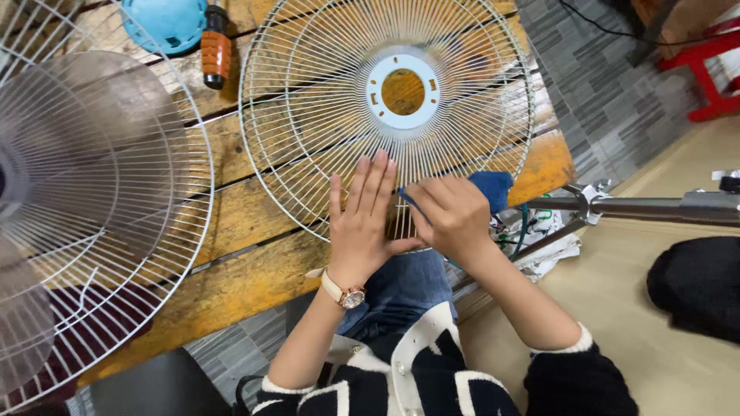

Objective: Cleaning a metal fan grill using a blue cloth

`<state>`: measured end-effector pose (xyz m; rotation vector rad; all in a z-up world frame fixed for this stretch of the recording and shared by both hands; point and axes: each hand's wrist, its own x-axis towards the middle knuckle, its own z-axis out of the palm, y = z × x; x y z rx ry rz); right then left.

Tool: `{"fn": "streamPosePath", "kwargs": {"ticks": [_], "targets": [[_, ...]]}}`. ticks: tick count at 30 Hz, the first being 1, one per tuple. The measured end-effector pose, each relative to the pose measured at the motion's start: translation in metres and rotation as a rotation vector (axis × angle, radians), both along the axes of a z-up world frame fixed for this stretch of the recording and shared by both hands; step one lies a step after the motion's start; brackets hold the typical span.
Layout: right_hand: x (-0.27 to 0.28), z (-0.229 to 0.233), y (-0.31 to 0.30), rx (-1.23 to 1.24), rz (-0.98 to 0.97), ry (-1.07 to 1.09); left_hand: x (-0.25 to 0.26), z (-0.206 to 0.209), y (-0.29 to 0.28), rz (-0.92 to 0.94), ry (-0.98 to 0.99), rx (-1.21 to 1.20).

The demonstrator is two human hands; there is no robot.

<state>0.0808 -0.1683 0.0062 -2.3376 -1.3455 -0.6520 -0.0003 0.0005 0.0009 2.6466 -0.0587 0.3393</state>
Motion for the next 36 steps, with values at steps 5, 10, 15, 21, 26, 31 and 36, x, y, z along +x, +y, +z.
{"fn": "streamPosePath", "kwargs": {"ticks": [5,10,15,21,26,31,36], "targets": [[-0.018,-0.005,-0.009,-0.046,0.081,0.028,0.000,-0.003,0.001,0.003,-0.003,0.023],[-0.003,0.009,0.002,-0.026,0.043,0.110,0.001,-0.001,0.001,0.002,0.003,0.015],[-0.015,0.002,-0.002,-0.067,0.013,-0.003,-0.001,0.004,0.002,-0.005,0.008,0.008],[-0.003,0.010,0.005,-0.046,-0.016,-0.015,0.000,0.004,0.002,-0.012,0.009,-0.018],[-0.019,-0.001,0.000,-0.063,-0.034,-0.030,-0.001,0.004,0.003,-0.014,0.019,-0.009],[-0.016,0.000,-0.002,-0.038,-0.030,0.042,-0.001,0.003,0.002,0.003,-0.006,0.002],[-0.020,0.002,0.001,-0.049,-0.082,0.072,-0.001,0.005,0.003,-0.002,0.001,0.001]]}}
